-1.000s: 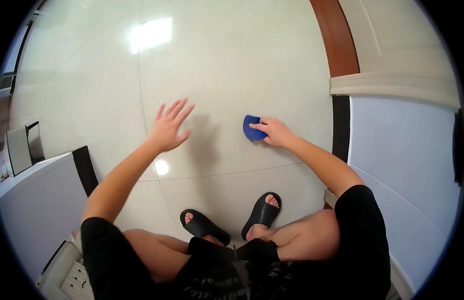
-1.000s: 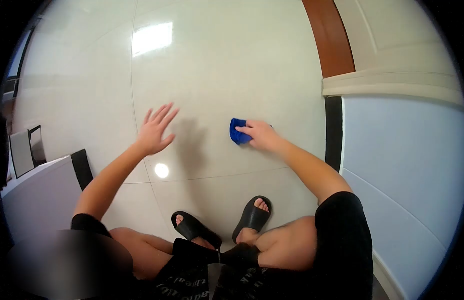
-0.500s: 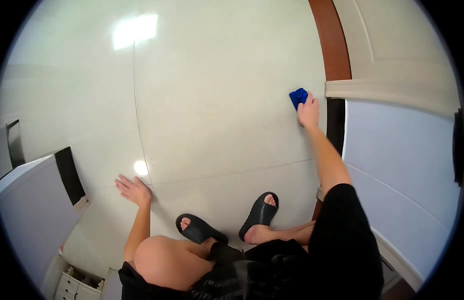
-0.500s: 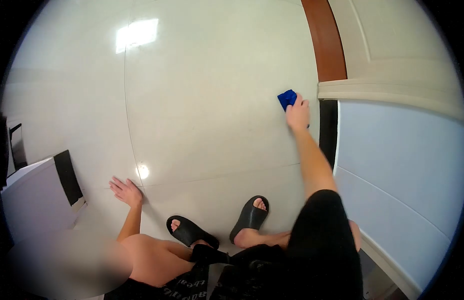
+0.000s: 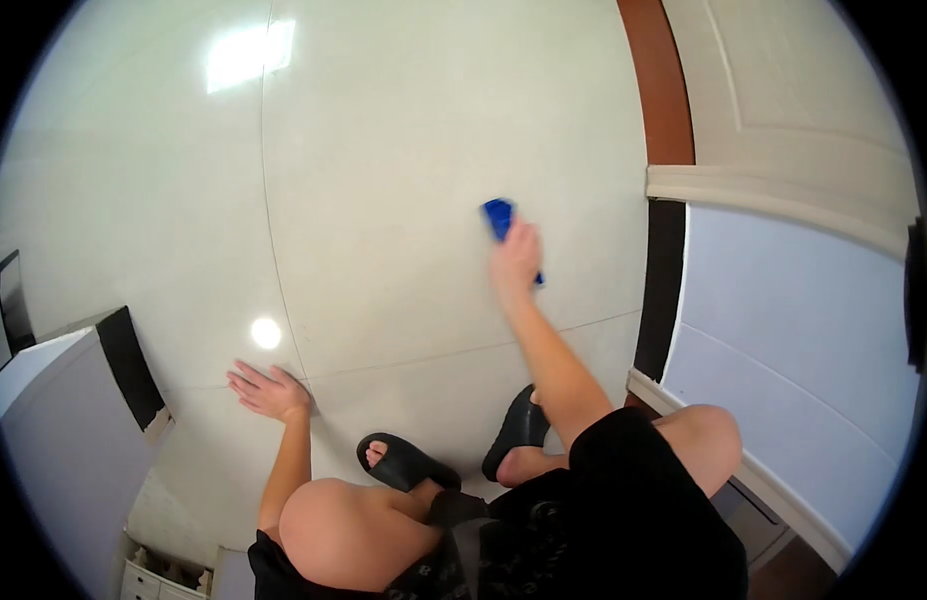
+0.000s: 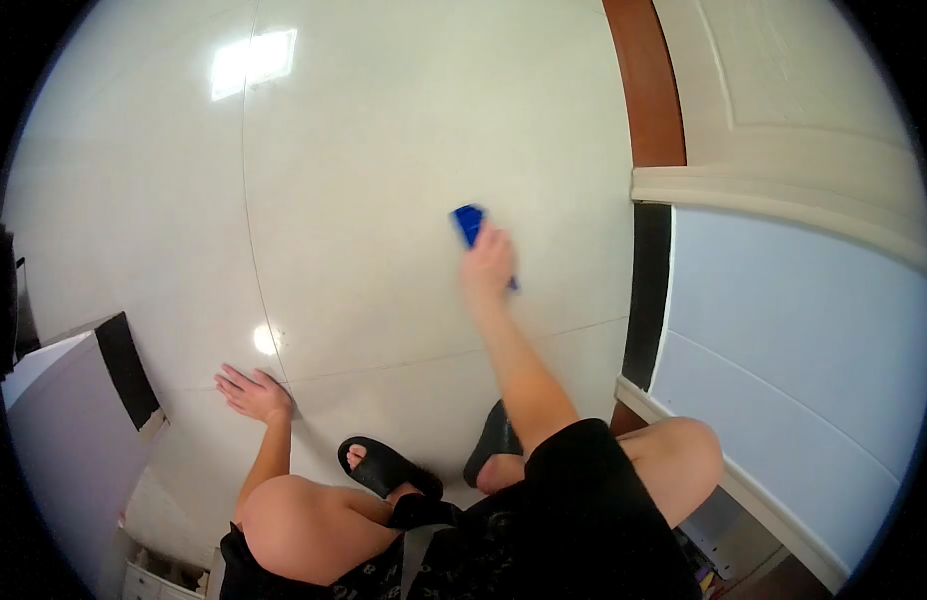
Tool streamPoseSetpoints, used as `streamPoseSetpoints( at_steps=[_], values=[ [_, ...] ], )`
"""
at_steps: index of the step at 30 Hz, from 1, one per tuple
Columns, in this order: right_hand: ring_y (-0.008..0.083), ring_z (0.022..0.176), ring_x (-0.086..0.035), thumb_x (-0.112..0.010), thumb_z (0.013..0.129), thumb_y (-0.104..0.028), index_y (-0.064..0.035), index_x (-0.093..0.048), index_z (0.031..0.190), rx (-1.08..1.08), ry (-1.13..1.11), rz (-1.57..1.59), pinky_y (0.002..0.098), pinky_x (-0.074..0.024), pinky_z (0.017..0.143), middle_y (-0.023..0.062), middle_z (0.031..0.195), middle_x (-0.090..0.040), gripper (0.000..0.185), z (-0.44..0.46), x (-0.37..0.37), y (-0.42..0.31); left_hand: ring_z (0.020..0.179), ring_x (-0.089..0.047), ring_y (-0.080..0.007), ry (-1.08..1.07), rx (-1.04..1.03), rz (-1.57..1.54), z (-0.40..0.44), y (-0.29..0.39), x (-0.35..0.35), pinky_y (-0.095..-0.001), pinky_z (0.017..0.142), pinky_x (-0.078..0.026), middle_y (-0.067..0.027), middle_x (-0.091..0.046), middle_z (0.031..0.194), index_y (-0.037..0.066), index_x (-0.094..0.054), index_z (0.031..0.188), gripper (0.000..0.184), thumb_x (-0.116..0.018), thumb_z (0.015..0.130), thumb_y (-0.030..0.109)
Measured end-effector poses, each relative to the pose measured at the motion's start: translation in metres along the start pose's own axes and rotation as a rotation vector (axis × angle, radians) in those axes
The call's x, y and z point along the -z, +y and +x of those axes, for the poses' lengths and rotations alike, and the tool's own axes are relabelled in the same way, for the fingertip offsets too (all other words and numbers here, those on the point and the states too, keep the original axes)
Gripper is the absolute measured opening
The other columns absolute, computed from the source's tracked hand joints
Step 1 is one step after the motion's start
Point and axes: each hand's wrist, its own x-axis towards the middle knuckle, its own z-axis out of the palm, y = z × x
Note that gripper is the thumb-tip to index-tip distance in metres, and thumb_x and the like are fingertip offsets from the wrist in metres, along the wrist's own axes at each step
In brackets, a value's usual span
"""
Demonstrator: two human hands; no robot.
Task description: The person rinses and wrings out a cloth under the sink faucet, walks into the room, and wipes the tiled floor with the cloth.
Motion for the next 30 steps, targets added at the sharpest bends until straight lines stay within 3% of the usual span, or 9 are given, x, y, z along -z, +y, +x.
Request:
streamPoseSetpoints(
  at_steps=[5, 7, 9, 15, 17, 20, 22, 25, 30],
  values=[
    [0.0419, 0.109, -0.059, -0.061, 0.084, -0.004, -0.0016, -0.053, 0.138, 0.136, -0.325, 0.267, 0.0523, -0.0502, 0.091, 0.0229, 0.115, -0.057, 0.055, -0.039, 0.039, -0.08, 0.159, -0.014, -0.0383, -0.008, -0.01, -0.008, 0.0, -0.005, 0.003, -0.0581, 0.126, -0.01, -0.0188, -0.016, 0.172, 0.012, -0.023, 0.166, 0.076, -0.046, 0.101, 0.045],
    [0.0431, 0.115, -0.058, -0.058, 0.084, -0.004, -0.0007, -0.052, 0.139, 0.186, -0.261, 0.224, 0.0519, -0.0489, 0.098, 0.0248, 0.122, -0.058, 0.055, -0.024, 0.041, -0.05, 0.159, -0.014, -0.0384, -0.011, -0.011, -0.032, -0.001, -0.003, 0.002, -0.0581, 0.126, -0.01, -0.019, -0.016, 0.172, 0.012, -0.024, 0.166, 0.077, -0.047, 0.1, 0.045],
    [0.043, 0.11, -0.06, -0.056, 0.085, -0.003, -0.002, -0.052, 0.14, 0.233, 0.112, 0.044, 0.0503, -0.052, 0.096, 0.0249, 0.123, -0.059, 0.055, 0.008, -0.004, 0.029, 0.159, -0.013, -0.0384, -0.022, -0.003, -0.053, -0.001, 0.002, 0.006, -0.0581, 0.126, -0.01, -0.0191, -0.017, 0.172, 0.012, -0.024, 0.166, 0.077, -0.048, 0.1, 0.044],
    [0.0436, 0.112, -0.062, -0.065, 0.091, -0.008, -0.0048, -0.053, 0.139, -0.406, 0.081, -0.012, 0.0519, -0.0522, 0.093, 0.0219, 0.123, -0.06, 0.05, 0.107, 0.025, 0.125, 0.159, -0.012, -0.0385, -0.023, -0.006, -0.037, -0.001, 0.0, 0.006, -0.058, 0.126, -0.009, -0.0191, -0.017, 0.172, 0.011, -0.023, 0.166, 0.077, -0.05, 0.099, 0.04],
    [0.0421, 0.105, -0.063, -0.06, 0.089, -0.007, -0.0071, -0.055, 0.138, -0.349, 0.146, -0.105, 0.051, -0.0528, 0.089, 0.0199, 0.117, -0.06, 0.05, 0.114, 0.001, 0.099, 0.159, -0.012, -0.0384, -0.025, -0.005, -0.043, -0.002, 0.002, 0.004, -0.0581, 0.126, -0.008, -0.0193, -0.016, 0.172, 0.011, -0.023, 0.166, 0.077, -0.05, 0.099, 0.039],
    [0.0371, 0.098, -0.06, -0.054, 0.086, -0.003, -0.0068, -0.058, 0.137, 0.082, 0.207, 0.084, 0.049, -0.0514, 0.086, 0.0187, 0.107, -0.061, 0.051, 0.097, -0.018, 0.018, 0.159, -0.011, -0.0384, -0.014, -0.014, -0.046, -0.001, 0.002, 0.003, -0.0584, 0.126, -0.008, -0.0195, -0.016, 0.172, 0.01, -0.023, 0.166, 0.077, -0.049, 0.099, 0.039],
    [0.0331, 0.091, -0.062, -0.057, 0.086, -0.003, -0.0092, -0.063, 0.132, 0.142, 0.154, 0.048, 0.0453, -0.054, 0.076, 0.0143, 0.101, -0.06, 0.048, 0.064, -0.008, -0.054, 0.159, -0.011, -0.0384, -0.004, -0.02, -0.047, -0.001, 0.003, 0.005, -0.0585, 0.126, -0.008, -0.0197, -0.015, 0.172, 0.01, -0.023, 0.166, 0.078, -0.049, 0.099, 0.039],
    [0.0349, 0.099, -0.062, -0.061, 0.079, -0.003, -0.0121, -0.06, 0.139, 0.255, -0.062, 0.173, 0.0471, -0.0552, 0.083, 0.0139, 0.109, -0.059, 0.06, 0.019, -0.003, -0.109, 0.159, -0.01, -0.0385, -0.035, -0.001, -0.036, -0.001, 0.0, 0.003, -0.0585, 0.126, -0.007, -0.0198, -0.015, 0.172, 0.01, -0.023, 0.166, 0.078, -0.049, 0.099, 0.039],
    [0.0346, 0.099, -0.063, -0.057, 0.089, -0.006, -0.009, -0.062, 0.133, 0.329, -0.02, 0.068, 0.0466, -0.0562, 0.083, 0.0153, 0.105, -0.062, 0.045, 0.039, 0.004, -0.065, 0.16, -0.009, -0.0388, -0.058, -0.016, -0.051, 0.0, 0.0, 0.007, -0.0587, 0.126, -0.005, -0.0199, -0.012, 0.172, 0.01, -0.021, 0.166, 0.079, -0.051, 0.098, 0.037]
  ],
)
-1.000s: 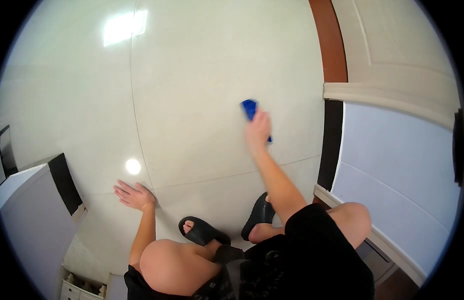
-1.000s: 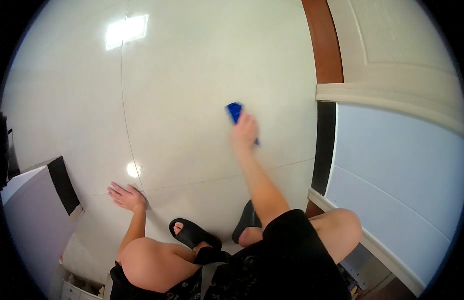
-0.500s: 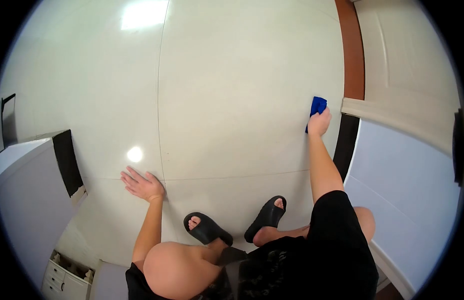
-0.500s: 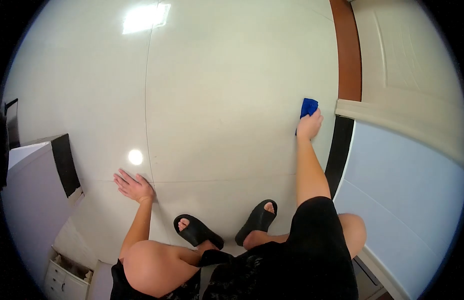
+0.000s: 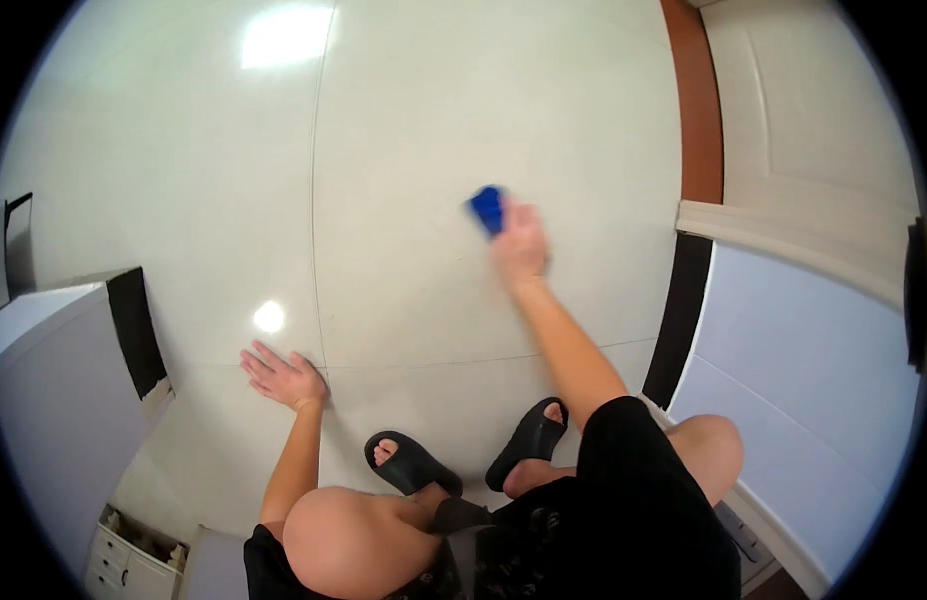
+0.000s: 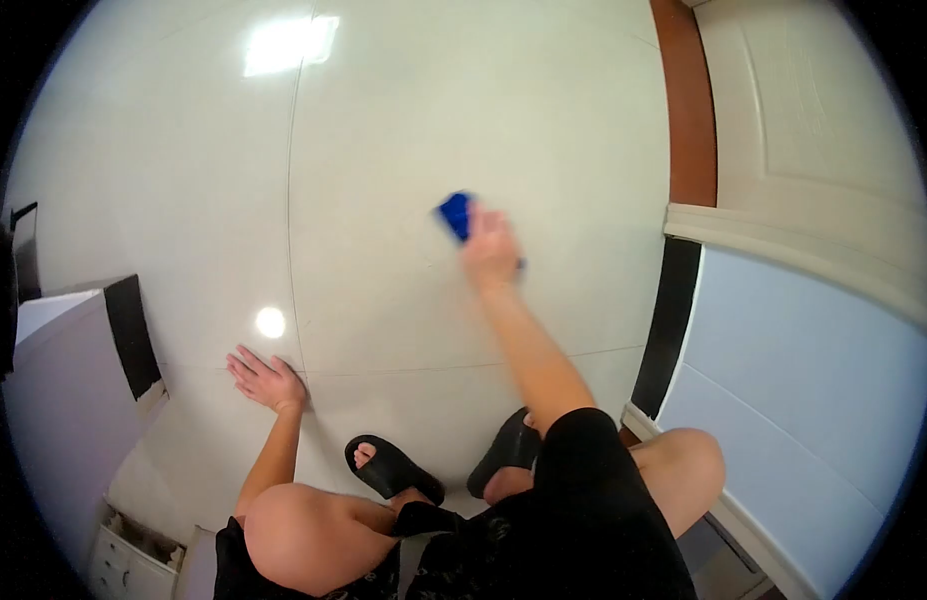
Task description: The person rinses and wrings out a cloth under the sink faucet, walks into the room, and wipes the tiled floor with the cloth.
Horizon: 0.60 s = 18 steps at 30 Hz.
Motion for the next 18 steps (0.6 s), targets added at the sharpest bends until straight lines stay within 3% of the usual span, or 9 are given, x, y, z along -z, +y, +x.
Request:
streamPoseSetpoints(
  at_steps=[2, 4, 5, 9, 12, 16, 18],
  values=[
    [0.0406, 0.105, -0.063, -0.052, 0.093, -0.008, -0.0047, -0.059, 0.132, -0.337, 0.019, 0.013, 0.0513, -0.0541, 0.088, 0.0198, 0.115, -0.064, 0.039, 0.019, 0.013, 0.068, 0.16, -0.008, -0.0394, -0.006, 0.009, 0.001, -0.003, -0.001, 0.0, -0.0589, 0.126, -0.005, -0.0203, -0.011, 0.172, 0.01, -0.02, 0.166, 0.08, -0.051, 0.098, 0.036],
    [0.044, 0.104, -0.064, -0.052, 0.096, -0.014, -0.0042, -0.056, 0.132, -0.531, 0.157, -0.16, 0.0533, -0.0539, 0.089, 0.0214, 0.118, -0.062, 0.038, 0.037, 0.009, 0.151, 0.159, -0.008, -0.0401, -0.003, 0.004, 0.002, 0.0, -0.002, -0.002, -0.0591, 0.126, -0.005, -0.0207, -0.011, 0.172, 0.009, -0.019, 0.166, 0.081, -0.052, 0.098, 0.035],
    [0.0446, 0.104, -0.065, -0.055, 0.095, -0.015, -0.0059, -0.053, 0.136, -0.719, 0.072, -0.169, 0.0541, -0.0543, 0.089, 0.0217, 0.122, -0.061, 0.042, 0.054, 0.025, 0.168, 0.159, -0.008, -0.0403, -0.002, 0.006, -0.002, 0.001, -0.001, -0.001, -0.0591, 0.126, -0.005, -0.0209, -0.011, 0.172, 0.009, -0.019, 0.166, 0.081, -0.052, 0.098, 0.036],
    [0.0434, 0.103, -0.065, -0.057, 0.092, -0.013, -0.0063, -0.055, 0.134, -0.776, 0.146, -0.169, 0.0536, -0.0541, 0.09, 0.0201, 0.122, -0.062, 0.043, 0.09, 0.009, 0.163, 0.159, -0.008, -0.0407, -0.014, 0.012, -0.002, -0.002, 0.0, 0.002, -0.0592, 0.126, -0.005, -0.0215, -0.011, 0.172, 0.009, -0.018, 0.166, 0.081, -0.051, 0.098, 0.035],
    [0.0413, 0.101, -0.062, -0.052, 0.092, -0.009, -0.0044, -0.06, 0.131, -0.321, 0.224, 0.04, 0.0525, -0.0516, 0.091, 0.0209, 0.115, -0.064, 0.04, 0.098, -0.021, 0.097, 0.159, -0.009, -0.0394, 0.014, -0.004, -0.001, 0.002, 0.003, -0.002, -0.0595, 0.126, -0.006, -0.0197, -0.011, 0.173, 0.01, -0.018, 0.167, 0.078, -0.048, 0.1, 0.037],
    [0.0349, 0.091, -0.066, -0.051, 0.093, -0.006, -0.0105, -0.062, 0.13, 0.047, 0.017, 0.138, 0.0484, -0.0569, 0.075, 0.0159, 0.102, -0.063, 0.04, 0.052, -0.021, -0.07, 0.159, -0.009, -0.0391, 0.011, -0.002, 0.009, 0.001, -0.002, -0.003, -0.06, 0.126, -0.007, -0.0195, -0.012, 0.173, 0.01, -0.019, 0.167, 0.076, -0.047, 0.101, 0.039],
    [0.0323, 0.089, -0.067, -0.053, 0.091, -0.006, -0.0134, -0.063, 0.131, 0.198, -0.045, 0.172, 0.0466, -0.0584, 0.071, 0.0133, 0.1, -0.063, 0.041, 0.034, -0.013, -0.093, 0.159, -0.008, -0.0407, -0.007, 0.0, 0.006, 0.002, 0.0, -0.003, -0.0603, 0.126, -0.006, -0.0217, -0.011, 0.172, 0.008, -0.018, 0.166, 0.079, -0.049, 0.099, 0.037]
  ],
)
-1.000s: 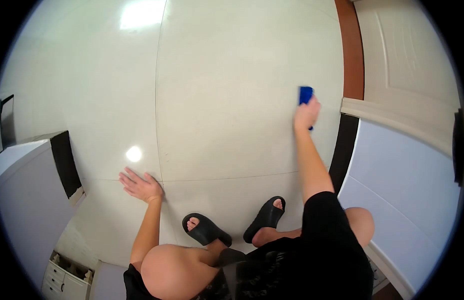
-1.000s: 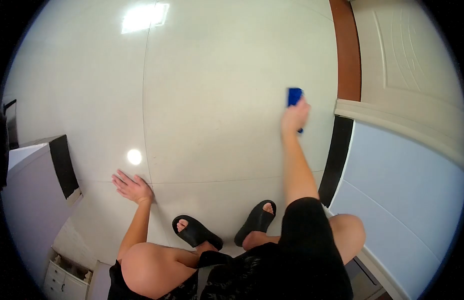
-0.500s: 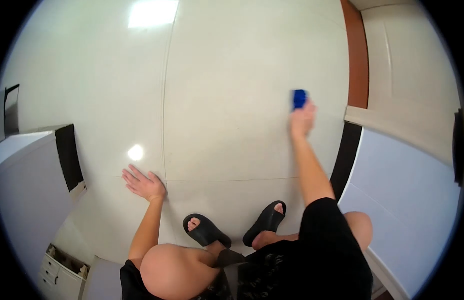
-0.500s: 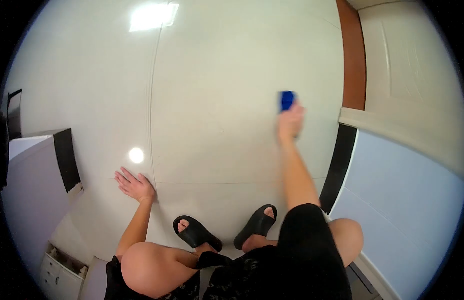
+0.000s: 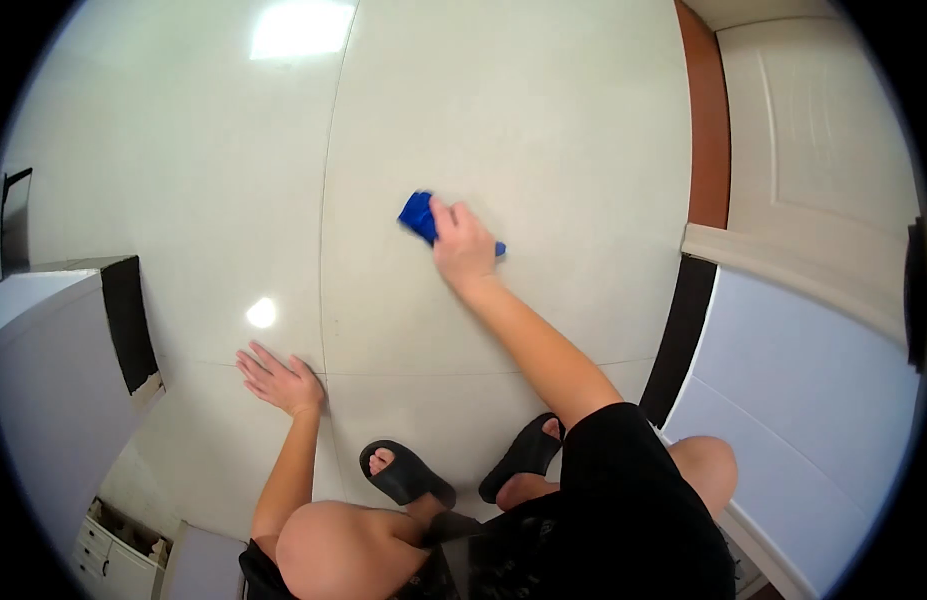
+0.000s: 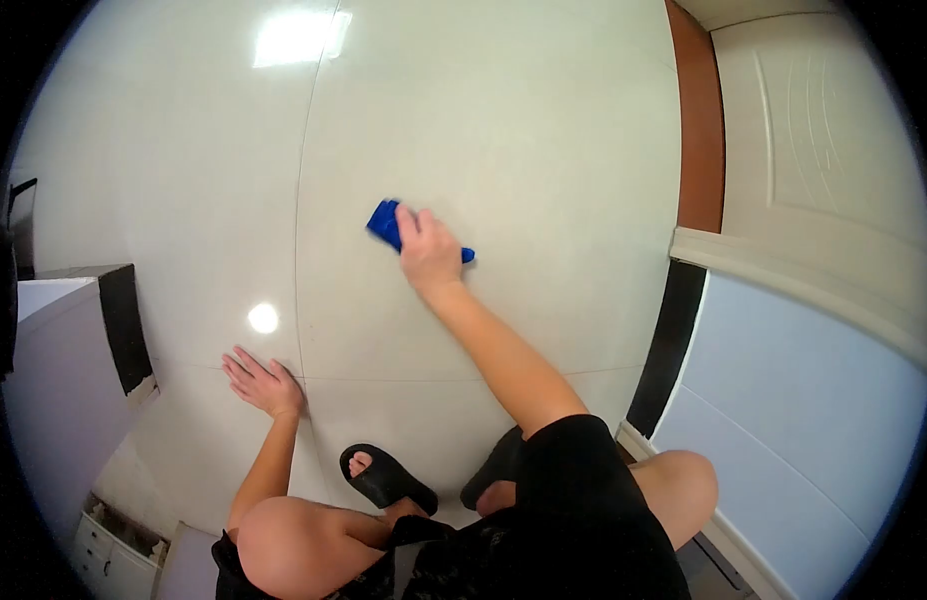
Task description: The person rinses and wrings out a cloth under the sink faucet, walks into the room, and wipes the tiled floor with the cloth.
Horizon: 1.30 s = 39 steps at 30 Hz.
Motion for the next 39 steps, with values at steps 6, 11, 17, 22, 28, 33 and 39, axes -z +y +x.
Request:
streamPoseSetpoints(
  at_steps=[6, 11, 17, 22, 28, 33, 39],
  values=[
    [0.0355, 0.089, -0.067, -0.058, 0.088, -0.006, -0.0132, -0.061, 0.131, -0.159, 0.011, -0.226, 0.0483, -0.0584, 0.07, 0.0131, 0.106, -0.063, 0.044, 0.036, 0.024, 0.101, 0.159, -0.008, -0.0413, 0.025, -0.01, -0.052, -0.003, -0.005, 0.001, -0.0613, 0.125, -0.005, -0.0218, -0.011, 0.172, 0.009, -0.019, 0.167, 0.081, -0.05, 0.097, 0.037],
    [0.0393, 0.097, -0.069, -0.053, 0.096, -0.015, -0.0187, -0.057, 0.135, -0.538, 0.085, -0.304, 0.0526, -0.0571, 0.077, 0.0134, 0.115, -0.061, 0.04, 0.111, 0.031, 0.148, 0.159, -0.008, -0.0414, 0.019, -0.005, -0.047, -0.002, -0.002, 0.001, -0.0613, 0.125, -0.004, -0.0211, -0.01, 0.173, 0.011, -0.018, 0.167, 0.081, -0.049, 0.097, 0.038],
    [0.0363, 0.091, -0.068, -0.06, 0.086, -0.006, -0.0194, -0.065, 0.13, -0.002, 0.032, -0.056, 0.0491, -0.0574, 0.073, 0.0132, 0.108, -0.063, 0.046, 0.098, -0.009, 0.025, 0.158, -0.009, -0.0452, 0.002, 0.002, -0.062, 0.0, 0.0, 0.002, -0.0638, 0.124, -0.005, -0.0247, -0.012, 0.171, 0.007, -0.02, 0.166, 0.085, -0.054, 0.094, 0.036],
    [0.0276, 0.081, -0.065, -0.061, 0.088, -0.006, -0.0164, -0.068, 0.123, 0.548, -0.105, 0.211, 0.041, -0.0548, 0.063, 0.0099, 0.092, -0.06, 0.037, -0.022, 0.004, -0.063, 0.159, -0.007, -0.0421, 0.007, 0.004, -0.062, -0.001, -0.001, 0.004, -0.0611, 0.125, -0.003, -0.0221, -0.011, 0.172, 0.009, -0.018, 0.167, 0.082, -0.051, 0.096, 0.036],
    [0.0244, 0.079, -0.065, -0.063, 0.087, -0.007, -0.0166, -0.069, 0.122, 0.811, -0.147, 0.148, 0.0377, -0.055, 0.063, 0.0069, 0.09, -0.061, 0.037, 0.004, 0.018, -0.006, 0.159, -0.009, -0.0441, -0.003, 0.02, -0.065, 0.0, 0.0, 0.006, -0.0622, 0.125, -0.005, -0.0239, -0.012, 0.171, 0.007, -0.02, 0.166, 0.085, -0.055, 0.093, 0.036],
    [0.0408, 0.1, -0.065, -0.055, 0.087, -0.001, -0.0175, -0.063, 0.131, -0.091, 0.006, -0.026, 0.0504, -0.0561, 0.082, 0.0167, 0.116, -0.062, 0.048, 0.132, 0.039, 0.098, 0.159, -0.008, -0.0433, -0.019, 0.015, -0.074, 0.0, 0.001, 0.009, -0.0618, 0.125, -0.004, -0.0235, -0.011, 0.172, 0.008, -0.02, 0.166, 0.085, -0.055, 0.094, 0.036],
    [0.0344, 0.084, -0.066, -0.06, 0.085, -0.002, -0.0211, -0.069, 0.125, 0.132, 0.059, -0.014, 0.0467, -0.0559, 0.069, 0.0121, 0.101, -0.063, 0.045, 0.048, -0.002, 0.01, 0.159, -0.008, -0.0438, -0.009, 0.026, -0.085, -0.001, 0.002, 0.007, -0.0625, 0.125, -0.004, -0.0235, -0.012, 0.171, 0.008, -0.02, 0.166, 0.085, -0.054, 0.094, 0.037]
  ],
)
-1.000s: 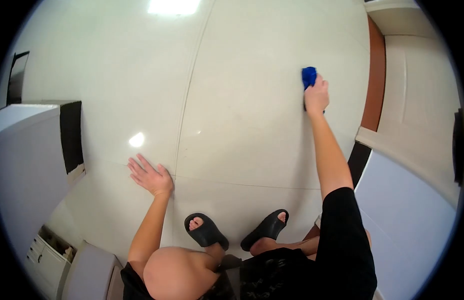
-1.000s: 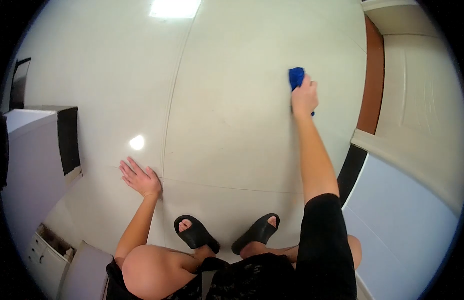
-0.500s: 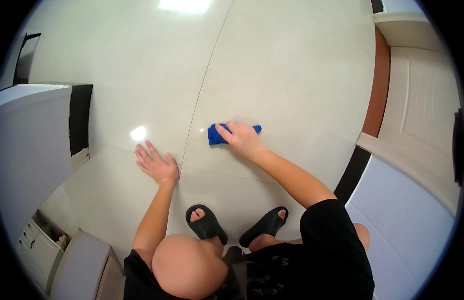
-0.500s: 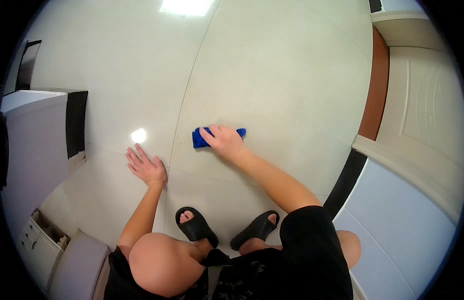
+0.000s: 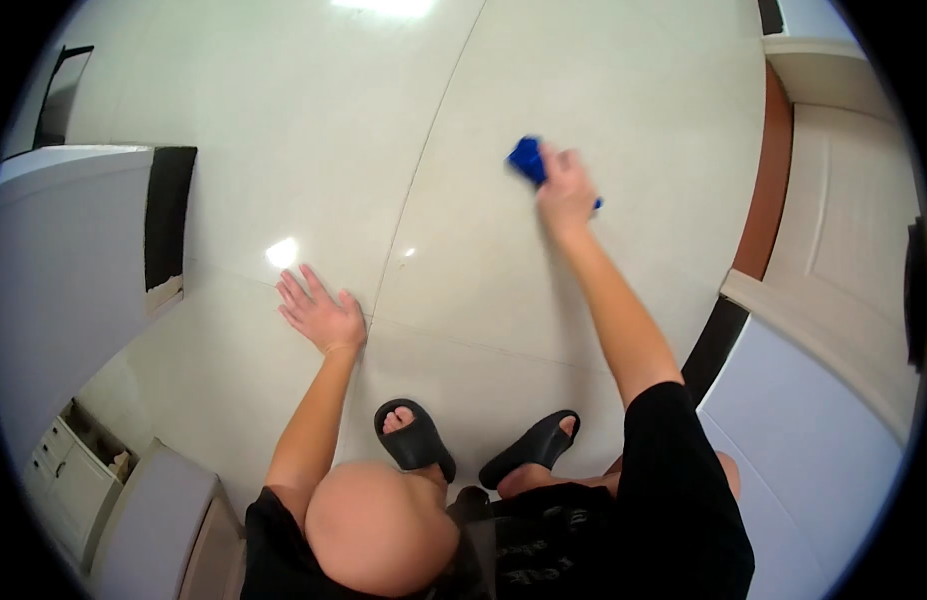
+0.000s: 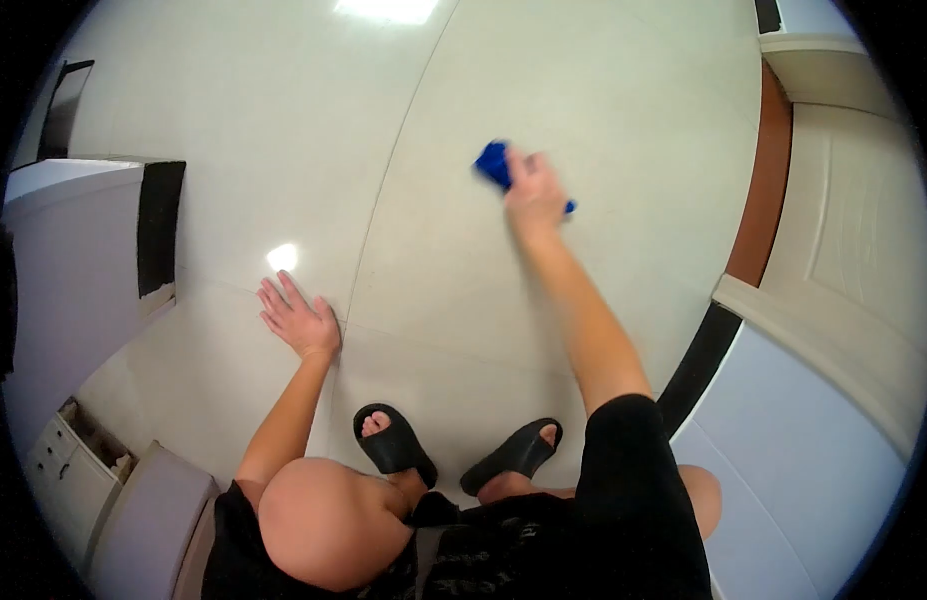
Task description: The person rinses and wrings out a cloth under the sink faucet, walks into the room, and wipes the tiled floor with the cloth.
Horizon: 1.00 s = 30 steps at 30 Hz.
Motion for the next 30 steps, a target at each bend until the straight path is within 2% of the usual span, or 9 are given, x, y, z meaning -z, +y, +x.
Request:
streamPoseSetpoints(
  at_steps=[4, 7, 8, 10, 14, 16, 23, 26, 30],
  values=[
    [0.0333, 0.086, -0.067, -0.06, 0.082, 0.0, -0.0192, -0.071, 0.123, 0.298, -0.16, 0.269, 0.045, -0.0561, 0.069, 0.0116, 0.095, -0.063, 0.046, -0.097, 0.017, -0.086, 0.159, -0.008, -0.0437, 0.005, -0.008, 0.021, 0.0, -0.005, -0.003, -0.0628, 0.125, -0.004, -0.0235, -0.011, 0.172, 0.008, -0.022, 0.166, 0.084, -0.052, 0.095, 0.04],
    [0.0331, 0.085, -0.067, -0.06, 0.081, 0.0, -0.0204, -0.071, 0.122, 0.348, -0.379, 0.333, 0.0453, -0.0562, 0.069, 0.0109, 0.095, -0.062, 0.047, -0.098, 0.028, -0.093, 0.159, -0.007, -0.0436, -0.008, -0.006, -0.014, 0.0, -0.007, -0.002, -0.0628, 0.125, -0.004, -0.0235, -0.01, 0.172, 0.008, -0.022, 0.166, 0.085, -0.051, 0.095, 0.045],
    [0.0332, 0.083, -0.066, -0.06, 0.081, 0.0, -0.0214, -0.07, 0.124, 0.38, -0.267, 0.333, 0.0456, -0.0561, 0.068, 0.0114, 0.096, -0.061, 0.049, -0.08, 0.024, -0.083, 0.159, -0.007, -0.043, -0.005, -0.005, -0.016, -0.001, -0.008, -0.003, -0.0623, 0.125, -0.004, -0.0228, -0.01, 0.172, 0.008, -0.021, 0.166, 0.085, -0.05, 0.096, 0.046],
    [0.0367, 0.083, -0.066, -0.058, 0.081, 0.002, -0.021, -0.067, 0.128, 0.238, -0.17, 0.216, 0.0471, -0.0561, 0.067, 0.013, 0.096, -0.062, 0.053, -0.024, 0.012, -0.068, 0.159, -0.008, -0.0417, -0.004, -0.006, -0.017, 0.0, -0.006, -0.001, -0.0612, 0.125, -0.004, -0.0215, -0.01, 0.172, 0.009, -0.019, 0.167, 0.085, -0.05, 0.097, 0.046],
    [0.0332, 0.091, -0.067, -0.063, 0.086, -0.002, -0.0226, -0.065, 0.127, -0.105, 0.01, 0.06, 0.0478, -0.0572, 0.071, 0.0106, 0.102, -0.061, 0.046, 0.054, -0.023, -0.072, 0.159, -0.007, -0.0412, -0.016, 0.009, -0.02, 0.001, -0.006, 0.0, -0.061, 0.126, -0.004, -0.0212, -0.01, 0.173, 0.009, -0.02, 0.166, 0.085, -0.048, 0.097, 0.048],
    [0.0324, 0.09, -0.067, -0.062, 0.087, -0.003, -0.0228, -0.065, 0.128, -0.073, -0.006, 0.01, 0.0463, -0.0574, 0.07, 0.0099, 0.102, -0.061, 0.045, 0.039, -0.031, -0.106, 0.159, -0.007, -0.041, -0.028, 0.02, -0.017, 0.0, -0.005, 0.001, -0.0608, 0.126, -0.003, -0.0213, -0.01, 0.172, 0.009, -0.021, 0.166, 0.085, -0.048, 0.097, 0.049],
    [0.0238, 0.076, -0.062, -0.065, 0.081, -0.013, -0.0131, -0.066, 0.123, 0.565, -0.255, 0.333, 0.038, -0.0544, 0.061, 0.0062, 0.093, -0.059, 0.042, -0.142, 0.004, -0.198, 0.159, -0.007, -0.041, -0.021, 0.009, -0.067, 0.001, -0.006, 0.006, -0.06, 0.126, -0.004, -0.0214, -0.011, 0.172, 0.008, -0.023, 0.166, 0.086, -0.054, 0.094, 0.043],
    [0.0261, 0.08, -0.065, -0.064, 0.083, -0.012, -0.0161, -0.068, 0.124, 0.57, -0.442, 0.487, 0.0399, -0.0557, 0.065, 0.0083, 0.093, -0.061, 0.041, -0.146, 0.023, -0.177, 0.159, -0.008, -0.0407, -0.036, 0.015, -0.065, 0.002, -0.004, 0.008, -0.0597, 0.126, -0.004, -0.0214, -0.011, 0.172, 0.008, -0.022, 0.166, 0.087, -0.057, 0.092, 0.039],
    [0.0331, 0.089, -0.066, -0.058, 0.082, 0.002, -0.022, -0.069, 0.127, 0.321, -0.184, 0.382, 0.0449, -0.057, 0.072, 0.0115, 0.099, -0.064, 0.052, -0.047, 0.034, -0.078, 0.159, -0.008, -0.0402, -0.048, 0.028, -0.044, 0.0, -0.004, 0.009, -0.0596, 0.126, -0.005, -0.0211, -0.011, 0.173, 0.008, -0.02, 0.166, 0.088, -0.058, 0.092, 0.037]
  ],
)
